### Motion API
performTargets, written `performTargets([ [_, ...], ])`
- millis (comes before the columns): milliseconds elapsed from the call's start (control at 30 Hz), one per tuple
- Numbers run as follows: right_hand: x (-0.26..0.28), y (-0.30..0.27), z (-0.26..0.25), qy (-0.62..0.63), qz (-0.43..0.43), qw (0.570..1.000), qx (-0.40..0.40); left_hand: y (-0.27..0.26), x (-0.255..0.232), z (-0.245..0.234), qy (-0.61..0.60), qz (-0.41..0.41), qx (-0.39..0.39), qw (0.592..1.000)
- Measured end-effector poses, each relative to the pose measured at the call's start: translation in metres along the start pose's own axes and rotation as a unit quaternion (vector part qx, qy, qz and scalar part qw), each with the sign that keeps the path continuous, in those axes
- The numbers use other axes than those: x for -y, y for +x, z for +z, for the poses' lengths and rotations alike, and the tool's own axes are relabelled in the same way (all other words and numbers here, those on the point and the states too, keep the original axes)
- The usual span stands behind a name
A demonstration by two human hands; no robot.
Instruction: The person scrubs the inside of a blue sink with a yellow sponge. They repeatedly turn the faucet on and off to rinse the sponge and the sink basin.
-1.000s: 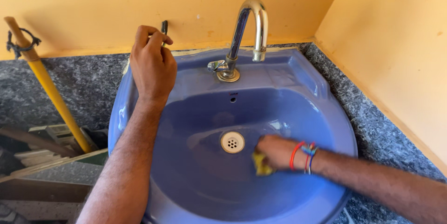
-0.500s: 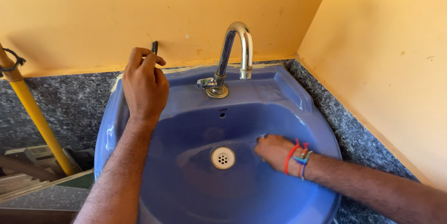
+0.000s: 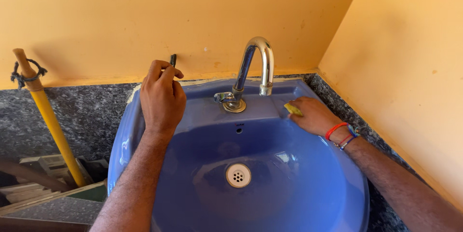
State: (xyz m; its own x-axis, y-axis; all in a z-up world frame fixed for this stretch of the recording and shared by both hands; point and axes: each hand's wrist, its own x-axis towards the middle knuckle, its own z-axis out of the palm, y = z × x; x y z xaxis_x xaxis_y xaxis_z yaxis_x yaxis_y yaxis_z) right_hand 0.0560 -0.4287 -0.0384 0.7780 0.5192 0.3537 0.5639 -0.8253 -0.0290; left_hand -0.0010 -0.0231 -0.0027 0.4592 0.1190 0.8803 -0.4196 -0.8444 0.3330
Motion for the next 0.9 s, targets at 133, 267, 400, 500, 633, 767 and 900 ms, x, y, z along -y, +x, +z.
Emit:
performTargets([
  [133,0.016,0.015,0.011,0.101,0.003,0.994,-0.039,0.002,0.002,0.003,0.011,0.008,0.004,1.000],
  [267,0.037,0.048,0.031,0.150,0.121,0.977,-0.092,-0.003,-0.010,0.013,-0.057,0.032,0.084,0.994],
  [400,0.059,0.068,0.034,0.078,0.161,0.980,-0.093,-0.015,-0.030,0.028,-0.051,0.146,0.116,0.981],
  [500,0.074,0.061,0.017,0.097,0.166,0.980,-0.041,-0.016,-0.032,0.034,-0.016,0.145,0.161,0.976],
  [633,0.065,0.053,0.004,0.098,0.115,0.986,-0.068,-0.015,-0.035,0.033,-0.034,0.119,0.199,0.972],
  [767,0.049,0.052,0.015,0.107,0.110,0.979,-0.134,-0.013,-0.037,0.031,-0.021,0.117,0.213,0.970],
  [900,0.046,0.059,0.031,0.127,0.016,0.974,-0.187,-0.014,-0.039,0.031,-0.023,0.114,0.214,0.970],
])
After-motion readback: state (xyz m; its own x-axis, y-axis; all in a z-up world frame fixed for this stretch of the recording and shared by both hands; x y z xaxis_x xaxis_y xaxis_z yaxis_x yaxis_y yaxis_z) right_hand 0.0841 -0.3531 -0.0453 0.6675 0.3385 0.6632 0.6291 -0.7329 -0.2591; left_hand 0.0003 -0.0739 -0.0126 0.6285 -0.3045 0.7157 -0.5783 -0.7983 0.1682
